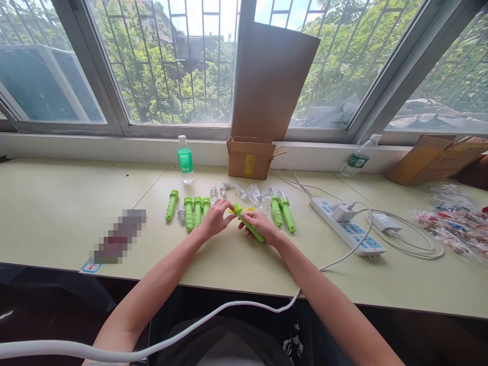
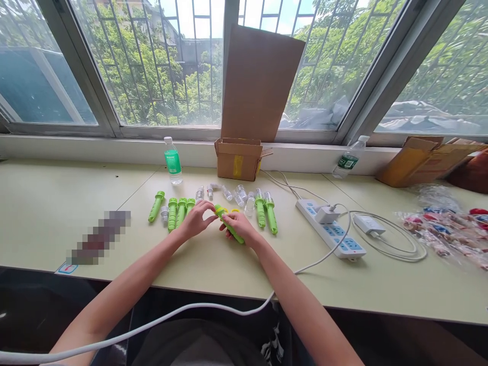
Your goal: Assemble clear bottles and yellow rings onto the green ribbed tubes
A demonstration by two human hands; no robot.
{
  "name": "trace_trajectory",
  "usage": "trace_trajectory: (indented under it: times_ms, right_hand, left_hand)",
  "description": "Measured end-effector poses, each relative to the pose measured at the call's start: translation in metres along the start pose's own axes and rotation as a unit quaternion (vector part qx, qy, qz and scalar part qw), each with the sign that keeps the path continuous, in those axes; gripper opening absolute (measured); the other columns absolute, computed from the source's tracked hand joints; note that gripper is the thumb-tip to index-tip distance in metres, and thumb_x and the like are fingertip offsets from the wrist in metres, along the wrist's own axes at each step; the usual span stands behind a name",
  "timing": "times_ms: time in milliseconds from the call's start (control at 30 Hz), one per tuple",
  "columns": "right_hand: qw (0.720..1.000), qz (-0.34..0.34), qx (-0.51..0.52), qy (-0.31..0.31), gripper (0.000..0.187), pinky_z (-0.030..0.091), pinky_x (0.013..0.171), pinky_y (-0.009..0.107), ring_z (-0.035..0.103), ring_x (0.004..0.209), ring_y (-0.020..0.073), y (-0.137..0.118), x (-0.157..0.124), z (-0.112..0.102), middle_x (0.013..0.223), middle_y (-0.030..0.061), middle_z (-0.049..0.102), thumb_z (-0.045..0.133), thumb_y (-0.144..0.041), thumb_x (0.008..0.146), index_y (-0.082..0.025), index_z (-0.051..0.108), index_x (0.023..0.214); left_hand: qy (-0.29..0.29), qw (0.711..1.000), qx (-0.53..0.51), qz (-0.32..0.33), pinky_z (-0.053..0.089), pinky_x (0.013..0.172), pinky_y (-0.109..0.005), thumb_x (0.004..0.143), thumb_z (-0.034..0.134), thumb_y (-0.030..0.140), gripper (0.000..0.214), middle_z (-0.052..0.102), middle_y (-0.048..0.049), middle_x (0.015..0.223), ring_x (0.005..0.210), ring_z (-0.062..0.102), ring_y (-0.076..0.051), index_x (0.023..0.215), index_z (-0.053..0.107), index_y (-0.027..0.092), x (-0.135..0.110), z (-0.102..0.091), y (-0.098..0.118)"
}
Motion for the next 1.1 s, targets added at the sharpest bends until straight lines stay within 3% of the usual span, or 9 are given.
trace_trajectory:
  times_ms: [367, 533, 867, 1100]
  right_hand:
    - [0.999, 0.028, 0.016, -0.014, 0.037, 0.046, 0.04, 0.022, 0.055, 0.043, 0.0103, 0.0019, -0.0001, 0.0035, 0.072, 0.0071, 0.069, 0.052, -0.05, 0.085, -0.014, 0.06, 0.086]
    - [0.999, 0.038, 0.022, 0.015, 0.035, 0.046, 0.04, 0.023, 0.055, 0.042, 0.0108, 0.0036, 0.0002, -0.0016, 0.067, 0.0065, 0.067, 0.046, -0.046, 0.089, -0.014, 0.06, 0.085]
    - [0.999, -0.003, -0.037, -0.007, 0.035, 0.041, 0.041, 0.022, 0.053, 0.045, 0.0101, -0.005, -0.0046, 0.0019, 0.066, 0.001, 0.063, 0.066, -0.05, 0.073, -0.016, 0.059, 0.076]
    - [0.999, 0.006, -0.024, -0.024, 0.032, 0.042, 0.044, 0.023, 0.053, 0.046, 0.0103, -0.0031, -0.003, 0.0043, 0.069, 0.0008, 0.063, 0.063, -0.049, 0.074, -0.018, 0.058, 0.08]
  left_hand:
    - [0.003, 1.0, 0.004, -0.008, 0.048, 0.082, -0.038, 0.083, 0.06, 0.03, 0.013, 0.061, -0.0042, 0.093, 0.093, 0.054, -0.021, 0.09, 0.055, 0.02, -0.0005, 0.0005, -0.0013]
    - [0.001, 1.0, 0.002, -0.002, 0.047, 0.083, -0.037, 0.083, 0.06, 0.03, 0.013, 0.061, -0.0042, 0.094, 0.094, 0.054, -0.021, 0.091, 0.055, 0.02, -0.0005, 0.0006, -0.0005]
    - [0.001, 1.0, 0.006, -0.009, 0.047, 0.082, -0.037, 0.083, 0.06, 0.031, 0.014, 0.061, -0.0049, 0.093, 0.095, 0.054, -0.021, 0.09, 0.056, 0.02, 0.0, -0.0004, -0.0019]
    - [0.009, 1.0, 0.008, -0.007, 0.047, 0.081, -0.037, 0.083, 0.06, 0.03, 0.013, 0.061, -0.0047, 0.092, 0.093, 0.054, -0.021, 0.089, 0.056, 0.02, 0.0007, -0.0018, -0.0007]
Point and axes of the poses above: each hand's wrist, its own x-axis towards the middle knuckle, its own z-axis out of the palm, y = z × x, the point moved 7 cm from there along x, towards the middle knuckle
